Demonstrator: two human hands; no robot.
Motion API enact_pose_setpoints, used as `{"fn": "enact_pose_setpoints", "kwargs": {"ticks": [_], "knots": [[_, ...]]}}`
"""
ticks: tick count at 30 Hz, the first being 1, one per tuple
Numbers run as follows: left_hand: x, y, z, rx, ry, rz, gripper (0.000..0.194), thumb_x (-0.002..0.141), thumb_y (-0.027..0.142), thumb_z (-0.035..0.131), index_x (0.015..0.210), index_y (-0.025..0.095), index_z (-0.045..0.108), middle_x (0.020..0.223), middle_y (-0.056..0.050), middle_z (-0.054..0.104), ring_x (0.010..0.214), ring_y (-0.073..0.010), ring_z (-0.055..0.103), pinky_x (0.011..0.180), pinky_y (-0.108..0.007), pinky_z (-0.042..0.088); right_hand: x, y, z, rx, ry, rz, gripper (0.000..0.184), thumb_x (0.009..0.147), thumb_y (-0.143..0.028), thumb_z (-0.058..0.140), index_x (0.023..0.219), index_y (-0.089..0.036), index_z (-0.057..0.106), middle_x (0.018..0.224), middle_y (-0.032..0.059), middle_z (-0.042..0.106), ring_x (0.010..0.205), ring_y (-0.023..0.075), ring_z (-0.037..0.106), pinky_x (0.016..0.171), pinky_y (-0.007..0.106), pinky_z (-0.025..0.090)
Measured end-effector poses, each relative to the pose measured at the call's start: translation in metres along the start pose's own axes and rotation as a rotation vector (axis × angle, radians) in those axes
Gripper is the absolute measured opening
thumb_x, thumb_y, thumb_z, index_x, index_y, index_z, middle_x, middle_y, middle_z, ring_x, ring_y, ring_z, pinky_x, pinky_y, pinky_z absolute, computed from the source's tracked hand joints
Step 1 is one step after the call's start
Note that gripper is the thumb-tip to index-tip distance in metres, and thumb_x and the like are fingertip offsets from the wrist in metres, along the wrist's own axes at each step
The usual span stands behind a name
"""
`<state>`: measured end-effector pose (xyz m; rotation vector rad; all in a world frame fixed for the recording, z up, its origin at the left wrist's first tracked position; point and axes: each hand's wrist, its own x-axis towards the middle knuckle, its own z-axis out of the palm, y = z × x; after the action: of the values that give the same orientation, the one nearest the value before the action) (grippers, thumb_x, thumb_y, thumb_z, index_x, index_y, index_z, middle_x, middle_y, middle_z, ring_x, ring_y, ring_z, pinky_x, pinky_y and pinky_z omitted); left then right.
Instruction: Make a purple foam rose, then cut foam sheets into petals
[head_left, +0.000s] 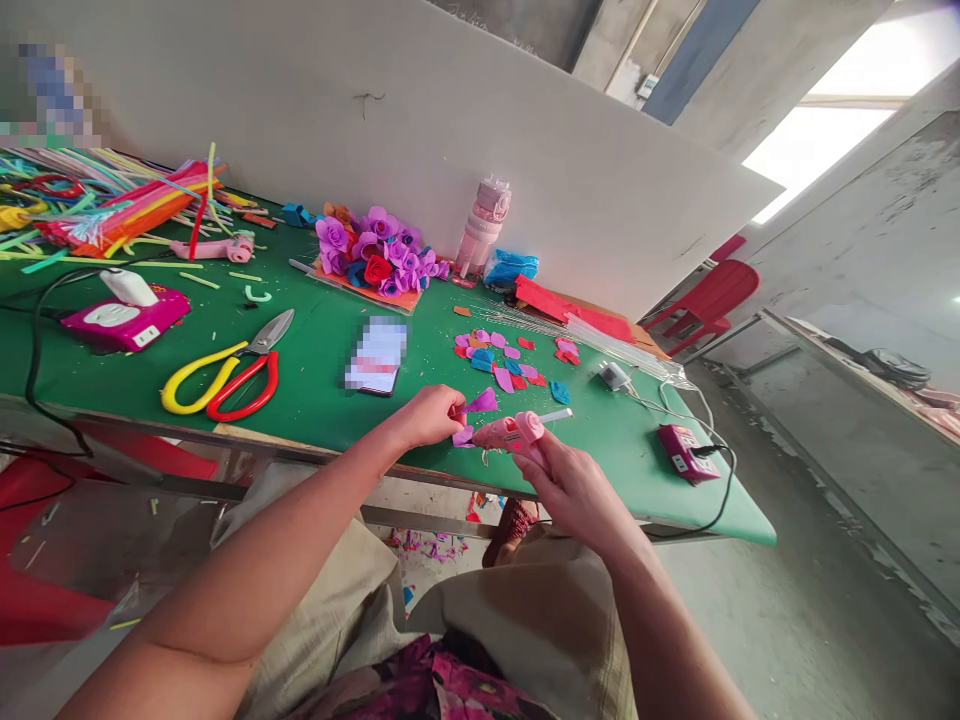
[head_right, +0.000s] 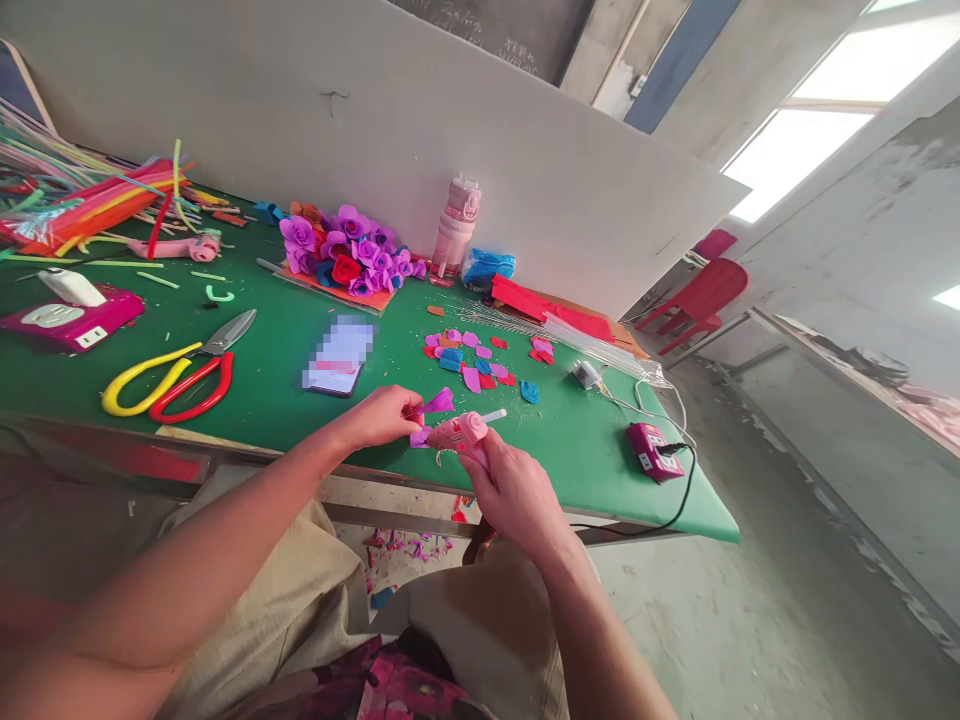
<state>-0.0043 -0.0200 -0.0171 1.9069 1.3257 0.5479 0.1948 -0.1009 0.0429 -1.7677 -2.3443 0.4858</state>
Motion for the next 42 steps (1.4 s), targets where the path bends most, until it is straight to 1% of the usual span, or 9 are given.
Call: {"fn": "enact_pose_setpoints", "kwargs": {"ticks": [8, 14, 18, 24, 30, 34, 38, 42], "knots": [[0.0, 0.0, 0.0, 0.0, 0.0, 0.008, 0.011, 0.061, 0.007, 0.057, 0.062, 0.015, 0.064, 0.06, 0.001, 0.064, 0.061, -0.0139, 0.057, 0.052, -0.022, 0.033, -0.001, 0.003, 0.0, -0.006, 0.03, -0.008, 0.027, 0.091, -0.036, 0.036, 0.095, -0.02, 0.057, 0.064, 0.0006, 0.057, 0.054, 0.0161, 0.048, 0.05, 0.024, 0.03], [0.001, 0.0, 0.0, -0.009, 0.006, 0.009, 0.011, 0.061, 0.006, 0.056, 0.06, 0.016, 0.063, 0.059, 0.001, 0.063, 0.06, -0.0135, 0.056, 0.052, -0.022, 0.033, -0.003, 0.005, -0.005, 0.021, 0.037, -0.004, 0.028, 0.091, -0.036, 0.038, 0.102, -0.021, 0.058, 0.066, 0.0009, 0.06, 0.055, 0.016, 0.05, 0.05, 0.024, 0.031], [0.0, 0.002, -0.001, -0.02, 0.005, 0.012, 0.012, 0.06, 0.006, 0.056, 0.059, 0.016, 0.062, 0.059, 0.001, 0.063, 0.06, -0.0134, 0.056, 0.051, -0.022, 0.033, -0.005, 0.005, -0.008, 0.049, 0.075, -0.014, 0.028, 0.091, -0.038, 0.038, 0.101, -0.021, 0.059, 0.065, 0.0005, 0.06, 0.054, 0.0155, 0.049, 0.05, 0.024, 0.031], [-0.001, 0.002, -0.001, -0.033, 0.002, 0.017, 0.009, 0.058, 0.008, 0.057, 0.058, 0.016, 0.061, 0.056, 0.003, 0.06, 0.058, -0.0125, 0.053, 0.05, -0.022, 0.032, -0.002, -0.002, 0.0, 0.062, 0.041, -0.037, 0.027, 0.091, -0.038, 0.037, 0.095, -0.02, 0.058, 0.061, -0.0008, 0.056, 0.051, 0.0145, 0.045, 0.048, 0.023, 0.028], [0.0, 0.001, -0.001, -0.041, -0.007, 0.015, 0.009, 0.057, 0.008, 0.057, 0.057, 0.016, 0.061, 0.059, 0.002, 0.063, 0.06, -0.0136, 0.056, 0.05, -0.023, 0.032, 0.002, -0.004, 0.007, 0.027, 0.03, -0.046, 0.026, 0.091, -0.038, 0.037, 0.091, -0.02, 0.056, 0.061, -0.0008, 0.054, 0.052, 0.015, 0.044, 0.05, 0.024, 0.028], [0.001, 0.0, -0.001, -0.044, -0.005, 0.015, 0.009, 0.057, 0.008, 0.058, 0.058, 0.016, 0.062, 0.058, 0.002, 0.063, 0.06, -0.0139, 0.056, 0.051, -0.023, 0.032, 0.002, -0.004, 0.006, 0.029, 0.028, -0.04, 0.027, 0.091, -0.039, 0.036, 0.091, -0.02, 0.055, 0.061, -0.0009, 0.054, 0.051, 0.0147, 0.044, 0.048, 0.024, 0.027], [0.001, -0.001, 0.0, -0.05, -0.002, 0.013, 0.01, 0.057, 0.008, 0.058, 0.059, 0.016, 0.063, 0.057, 0.002, 0.062, 0.059, -0.0136, 0.055, 0.051, -0.023, 0.032, 0.001, -0.004, 0.004, 0.032, 0.024, -0.028, 0.027, 0.091, -0.038, 0.036, 0.095, -0.02, 0.056, 0.06, -0.0009, 0.055, 0.049, 0.0146, 0.043, 0.048, 0.024, 0.027], [0.001, -0.001, 0.0, -0.064, 0.0, 0.003, 0.011, 0.058, 0.007, 0.057, 0.058, 0.016, 0.062, 0.057, 0.002, 0.061, 0.059, -0.0135, 0.054, 0.052, -0.023, 0.033, 0.001, -0.002, 0.003, 0.02, 0.03, 0.002, 0.027, 0.09, -0.039, 0.037, 0.092, -0.02, 0.057, 0.06, -0.0001, 0.055, 0.05, 0.0152, 0.044, 0.048, 0.024, 0.028]]}}
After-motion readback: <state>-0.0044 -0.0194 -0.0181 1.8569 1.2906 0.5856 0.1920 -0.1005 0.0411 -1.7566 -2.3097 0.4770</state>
